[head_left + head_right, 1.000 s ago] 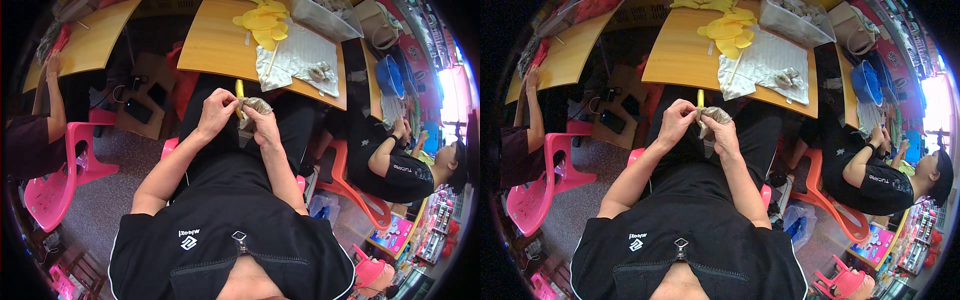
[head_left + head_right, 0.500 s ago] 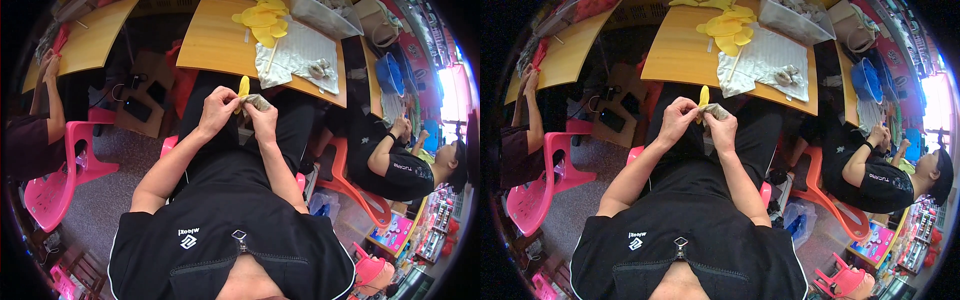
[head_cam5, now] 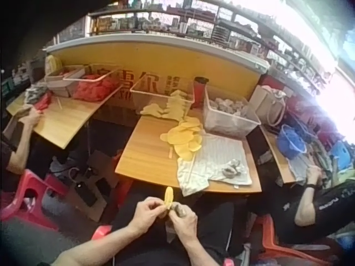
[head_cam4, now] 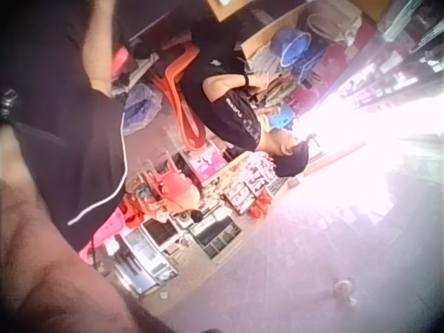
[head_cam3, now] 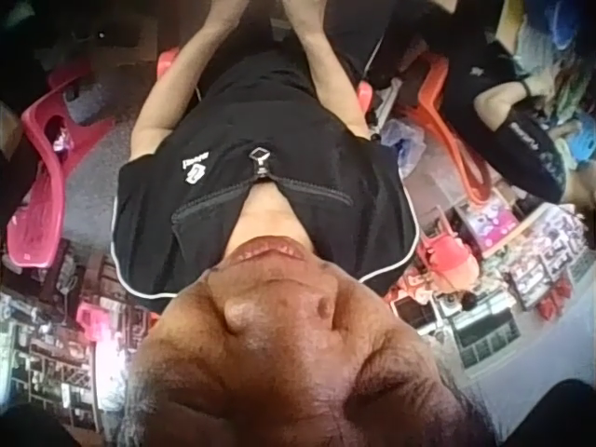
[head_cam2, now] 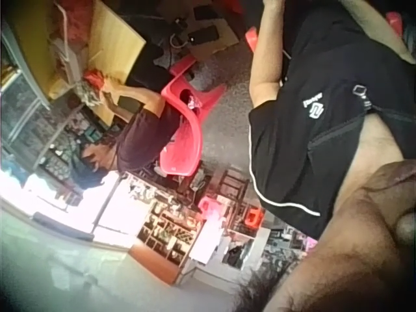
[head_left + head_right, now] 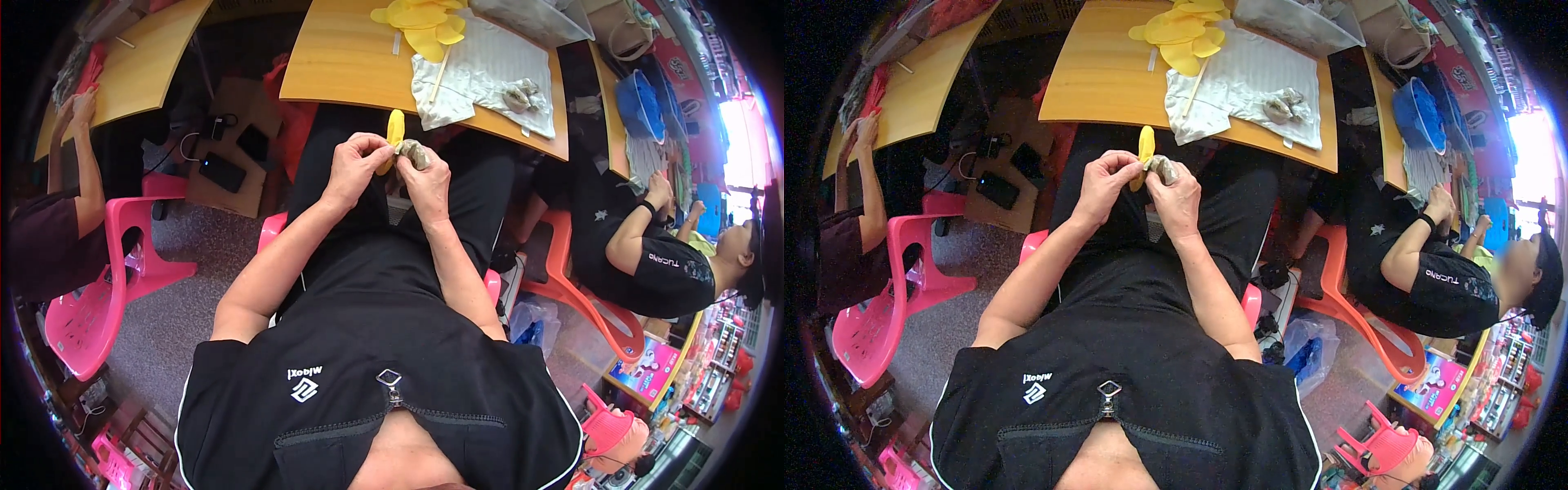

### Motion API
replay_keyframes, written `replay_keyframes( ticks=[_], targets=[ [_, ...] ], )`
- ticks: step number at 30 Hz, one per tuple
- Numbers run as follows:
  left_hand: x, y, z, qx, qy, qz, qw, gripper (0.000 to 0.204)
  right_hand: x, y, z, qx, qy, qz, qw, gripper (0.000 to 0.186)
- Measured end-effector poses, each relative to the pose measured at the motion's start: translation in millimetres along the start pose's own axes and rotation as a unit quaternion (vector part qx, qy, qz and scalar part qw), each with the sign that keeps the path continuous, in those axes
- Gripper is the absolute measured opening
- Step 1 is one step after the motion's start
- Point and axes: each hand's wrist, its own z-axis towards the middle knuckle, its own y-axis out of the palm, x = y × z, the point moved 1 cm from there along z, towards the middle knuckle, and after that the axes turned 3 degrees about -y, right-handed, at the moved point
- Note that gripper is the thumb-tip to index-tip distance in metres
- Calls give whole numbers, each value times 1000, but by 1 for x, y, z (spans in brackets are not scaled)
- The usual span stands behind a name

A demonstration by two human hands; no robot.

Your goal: Folding and assembling yellow leather pieces to create a craft item.

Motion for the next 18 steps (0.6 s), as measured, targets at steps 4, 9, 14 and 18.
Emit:
replay_keyframes(
  ticks=[4, 9, 14, 18],
  targets=[
    [-3, 1, -1, -5, -25, -28, 999, 12, -1, -2, -1, -43, 85, 66, 993, 17],
    [4, 2, -4, 5, 32, 41, 999, 14, -5, -4, -2, -62, 85, 100, 989, 17],
    [18, 11, -9, -2, 237, 240, 941, 15, 6, -6, 0, 60, -137, -82, 985, 12],
    [9, -1, 4, -126, -88, -123, 980, 27, -12, -6, -2, -20, 65, 102, 992, 9]
  ],
)
